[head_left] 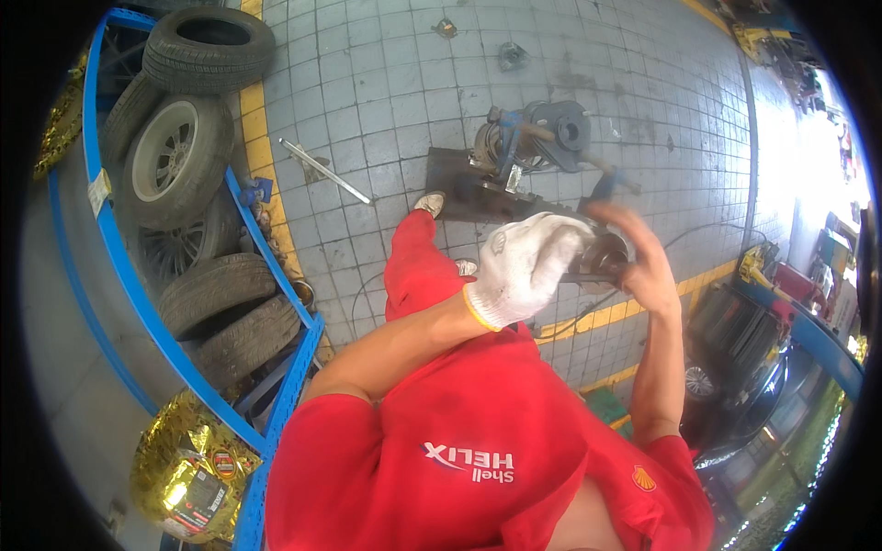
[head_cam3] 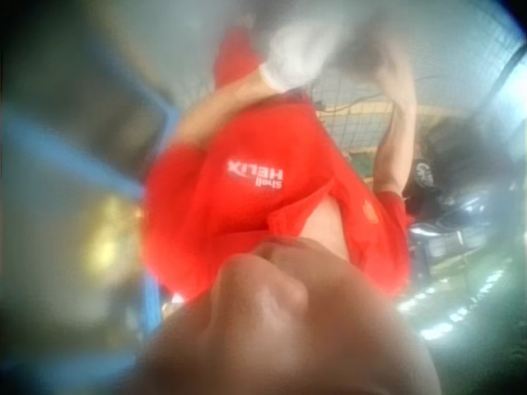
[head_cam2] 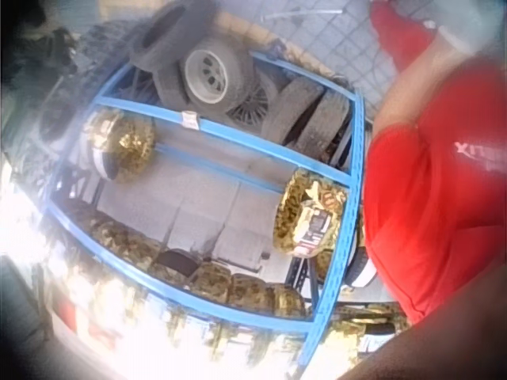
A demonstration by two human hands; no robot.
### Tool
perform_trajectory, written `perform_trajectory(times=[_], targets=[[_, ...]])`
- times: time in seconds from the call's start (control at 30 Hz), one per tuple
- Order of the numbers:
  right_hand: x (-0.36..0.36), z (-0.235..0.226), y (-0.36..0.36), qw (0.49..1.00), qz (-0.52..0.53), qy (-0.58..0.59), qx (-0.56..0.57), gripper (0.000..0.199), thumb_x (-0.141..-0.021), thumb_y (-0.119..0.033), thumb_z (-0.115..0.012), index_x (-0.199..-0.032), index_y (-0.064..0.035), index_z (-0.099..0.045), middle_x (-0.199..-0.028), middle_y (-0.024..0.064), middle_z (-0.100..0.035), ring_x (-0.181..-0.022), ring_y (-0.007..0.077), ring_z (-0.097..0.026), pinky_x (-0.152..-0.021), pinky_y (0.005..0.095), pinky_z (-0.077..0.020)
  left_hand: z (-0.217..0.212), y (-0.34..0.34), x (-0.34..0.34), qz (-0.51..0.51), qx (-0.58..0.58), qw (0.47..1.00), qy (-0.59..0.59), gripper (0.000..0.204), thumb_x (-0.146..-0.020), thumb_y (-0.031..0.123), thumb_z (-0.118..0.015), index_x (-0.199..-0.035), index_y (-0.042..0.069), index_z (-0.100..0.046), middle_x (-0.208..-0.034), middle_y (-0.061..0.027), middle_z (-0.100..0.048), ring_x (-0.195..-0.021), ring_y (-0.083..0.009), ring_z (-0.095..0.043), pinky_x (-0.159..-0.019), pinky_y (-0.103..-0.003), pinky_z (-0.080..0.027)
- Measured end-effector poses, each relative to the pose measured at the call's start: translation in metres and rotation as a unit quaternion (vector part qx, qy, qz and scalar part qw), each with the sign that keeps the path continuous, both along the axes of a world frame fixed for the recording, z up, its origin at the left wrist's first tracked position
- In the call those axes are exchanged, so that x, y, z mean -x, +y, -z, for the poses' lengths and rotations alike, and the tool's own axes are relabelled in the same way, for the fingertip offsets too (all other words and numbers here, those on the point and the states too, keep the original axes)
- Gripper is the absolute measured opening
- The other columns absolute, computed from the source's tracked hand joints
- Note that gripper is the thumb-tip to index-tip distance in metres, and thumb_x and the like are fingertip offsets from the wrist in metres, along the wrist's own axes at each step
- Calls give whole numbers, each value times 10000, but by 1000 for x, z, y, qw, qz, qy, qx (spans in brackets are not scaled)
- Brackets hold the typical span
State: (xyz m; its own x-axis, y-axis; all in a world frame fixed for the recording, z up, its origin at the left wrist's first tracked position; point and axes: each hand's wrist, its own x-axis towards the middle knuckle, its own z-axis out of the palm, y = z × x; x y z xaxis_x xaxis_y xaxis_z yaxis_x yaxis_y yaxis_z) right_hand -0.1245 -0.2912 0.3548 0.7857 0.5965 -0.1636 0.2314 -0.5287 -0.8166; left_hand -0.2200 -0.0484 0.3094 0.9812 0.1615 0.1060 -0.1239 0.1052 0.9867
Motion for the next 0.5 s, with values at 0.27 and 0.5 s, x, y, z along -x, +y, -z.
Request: perform_trajectory(times=[0.27,0.5], targets=[[67,11,24,964,74,-237,-92,652,-979,-647,-736,-1256,-57,-750,-1240,145,-758,-1204,395,-687,-1180,639,-452,11,-33,-167,183,94,967,149,670,-1187,572,-480,-1012,16,-810,-718,-28,-687,-553,-81,-550,-558,-261,-446],[94,33,61,863,378,-325,-82,300,-705,-352,-885,-917,-178,-762,-976,7,-756,-940,263,-728,-809,420,-543,-7,-244,-190,609,-187,770,28,739,-1122,669,-451,-1090,49,-852,-978,-161,-825,-876,-315,-755,-872,-441,-580]])
